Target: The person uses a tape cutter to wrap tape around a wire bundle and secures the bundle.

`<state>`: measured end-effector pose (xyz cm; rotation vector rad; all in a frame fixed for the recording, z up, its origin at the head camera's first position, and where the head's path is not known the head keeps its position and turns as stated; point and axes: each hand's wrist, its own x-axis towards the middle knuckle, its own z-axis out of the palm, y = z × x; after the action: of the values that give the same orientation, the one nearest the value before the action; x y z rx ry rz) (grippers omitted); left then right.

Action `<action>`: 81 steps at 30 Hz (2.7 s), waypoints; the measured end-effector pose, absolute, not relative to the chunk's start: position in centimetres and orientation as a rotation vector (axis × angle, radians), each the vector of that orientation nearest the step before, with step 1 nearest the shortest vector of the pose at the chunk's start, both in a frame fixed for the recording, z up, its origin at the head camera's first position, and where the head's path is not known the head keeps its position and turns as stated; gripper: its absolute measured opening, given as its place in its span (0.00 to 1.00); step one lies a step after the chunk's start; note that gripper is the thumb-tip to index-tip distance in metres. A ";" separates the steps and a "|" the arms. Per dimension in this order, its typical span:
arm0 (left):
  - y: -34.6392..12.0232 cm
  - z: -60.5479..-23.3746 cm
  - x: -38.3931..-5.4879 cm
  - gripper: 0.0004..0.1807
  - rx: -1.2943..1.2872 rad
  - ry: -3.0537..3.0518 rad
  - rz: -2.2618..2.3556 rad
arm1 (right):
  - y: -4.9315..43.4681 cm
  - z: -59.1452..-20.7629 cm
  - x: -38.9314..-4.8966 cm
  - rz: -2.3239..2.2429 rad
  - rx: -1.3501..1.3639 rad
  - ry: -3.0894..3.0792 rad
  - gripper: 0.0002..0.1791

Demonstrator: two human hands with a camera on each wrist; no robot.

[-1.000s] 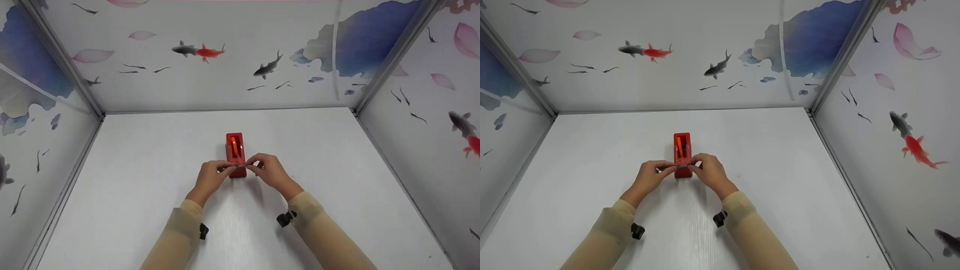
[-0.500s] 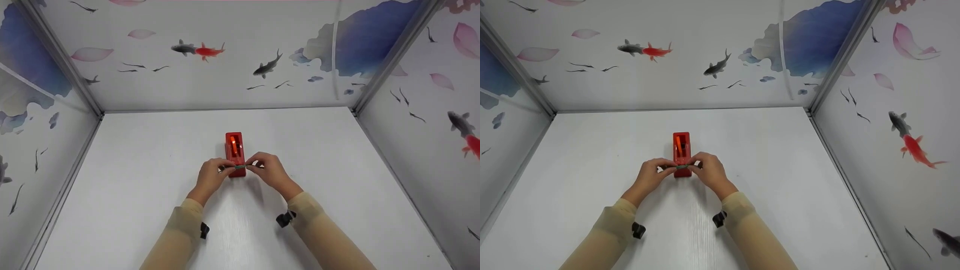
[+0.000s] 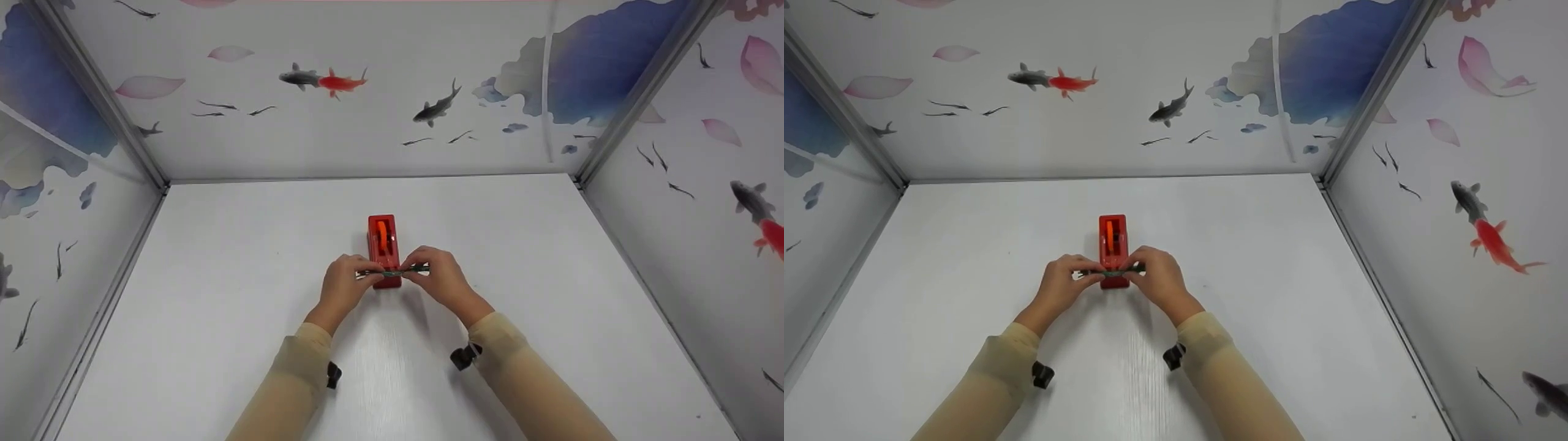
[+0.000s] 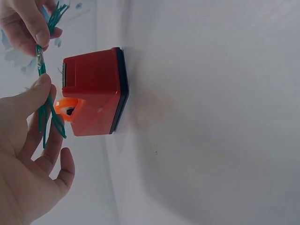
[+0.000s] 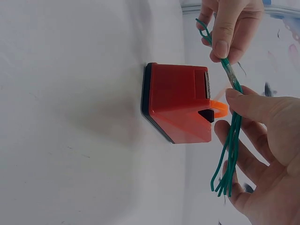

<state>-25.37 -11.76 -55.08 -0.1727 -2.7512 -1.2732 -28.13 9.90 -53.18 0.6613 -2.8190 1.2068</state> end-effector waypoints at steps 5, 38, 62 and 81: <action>-11.8 -55.0 -25.4 0.10 -0.177 -2.731 -1.262 | 9.9 -53.1 -28.2 1.236 0.652 -2.827 0.10; -11.5 -55.2 -25.0 0.09 -0.165 -2.640 -1.184 | 9.5 -53.3 -28.2 0.693 0.800 -2.934 0.06; -11.4 -54.7 -25.1 0.08 -0.175 -2.827 -1.203 | 9.2 -53.5 -27.2 0.492 0.698 -2.751 0.07; -11.8 -54.8 -25.0 0.10 -0.162 -2.744 -1.147 | 8.8 -52.5 -27.3 0.613 0.616 -2.866 0.09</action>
<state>-25.01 -11.76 -54.79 -0.1617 -2.7438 -1.1470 -27.30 8.82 -52.48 0.6161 -2.8657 0.6129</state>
